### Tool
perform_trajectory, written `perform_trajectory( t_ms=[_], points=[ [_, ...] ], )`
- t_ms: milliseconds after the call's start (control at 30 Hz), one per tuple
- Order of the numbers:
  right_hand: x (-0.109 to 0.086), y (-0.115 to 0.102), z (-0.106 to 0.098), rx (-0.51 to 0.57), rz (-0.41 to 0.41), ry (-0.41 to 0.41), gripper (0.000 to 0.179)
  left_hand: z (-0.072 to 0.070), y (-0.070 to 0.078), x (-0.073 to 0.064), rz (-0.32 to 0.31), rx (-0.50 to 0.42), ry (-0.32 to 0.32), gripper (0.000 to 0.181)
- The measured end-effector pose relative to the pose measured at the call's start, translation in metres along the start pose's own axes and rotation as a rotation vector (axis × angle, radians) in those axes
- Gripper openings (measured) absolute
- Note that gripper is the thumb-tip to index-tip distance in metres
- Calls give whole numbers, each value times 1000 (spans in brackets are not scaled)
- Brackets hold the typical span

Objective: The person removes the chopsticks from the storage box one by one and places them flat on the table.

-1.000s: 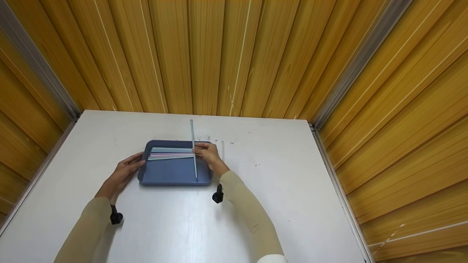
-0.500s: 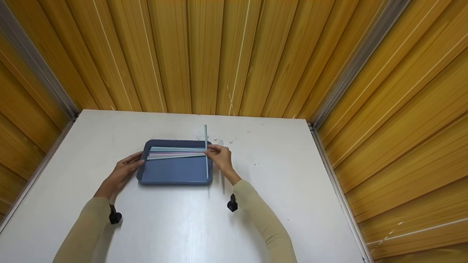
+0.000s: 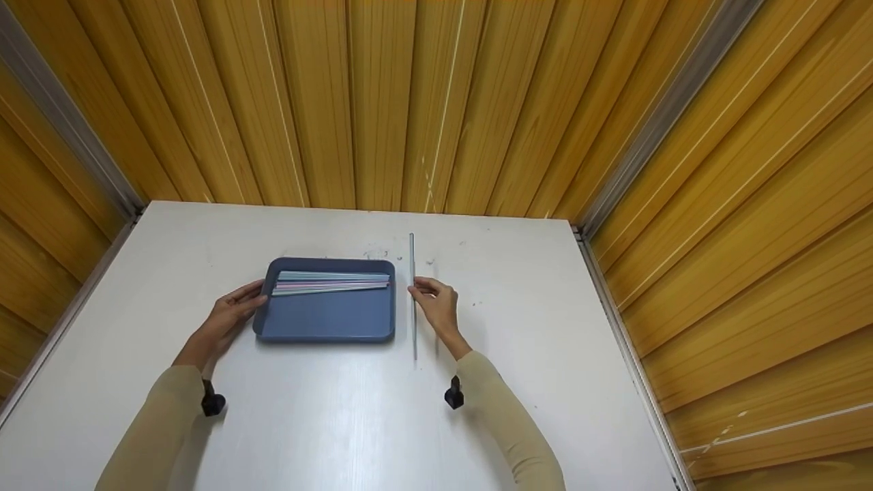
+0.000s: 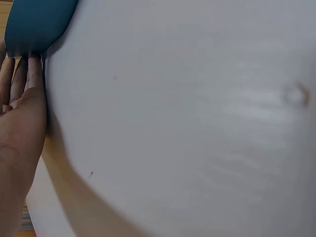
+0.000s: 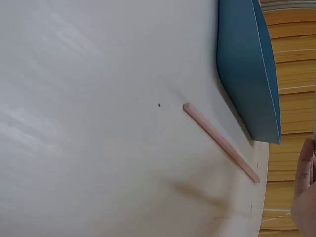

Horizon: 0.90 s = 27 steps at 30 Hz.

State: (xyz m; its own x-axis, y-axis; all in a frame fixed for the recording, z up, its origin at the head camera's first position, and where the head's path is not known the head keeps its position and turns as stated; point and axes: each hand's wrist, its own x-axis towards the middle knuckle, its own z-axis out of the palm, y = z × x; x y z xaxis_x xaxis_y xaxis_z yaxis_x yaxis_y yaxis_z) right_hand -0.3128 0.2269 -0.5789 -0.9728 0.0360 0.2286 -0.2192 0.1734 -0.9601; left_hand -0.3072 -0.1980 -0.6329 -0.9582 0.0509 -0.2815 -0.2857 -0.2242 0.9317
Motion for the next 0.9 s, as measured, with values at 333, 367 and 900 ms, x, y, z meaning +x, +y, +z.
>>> perform_trajectory(
  t_ms=[333, 367, 900],
  points=[
    [-16, -8, -19, 51, -2, 16, 23, 0, 1, -2, 7, 13, 3, 65],
    [-16, -7, -20, 53, 2, 20, 22, 0, 1, -2, 7, 14, 2, 65],
    [-17, 46, -34, -176, 59, 109, 21, 0, 1, -2, 12, 2, -5, 65]
  ],
)
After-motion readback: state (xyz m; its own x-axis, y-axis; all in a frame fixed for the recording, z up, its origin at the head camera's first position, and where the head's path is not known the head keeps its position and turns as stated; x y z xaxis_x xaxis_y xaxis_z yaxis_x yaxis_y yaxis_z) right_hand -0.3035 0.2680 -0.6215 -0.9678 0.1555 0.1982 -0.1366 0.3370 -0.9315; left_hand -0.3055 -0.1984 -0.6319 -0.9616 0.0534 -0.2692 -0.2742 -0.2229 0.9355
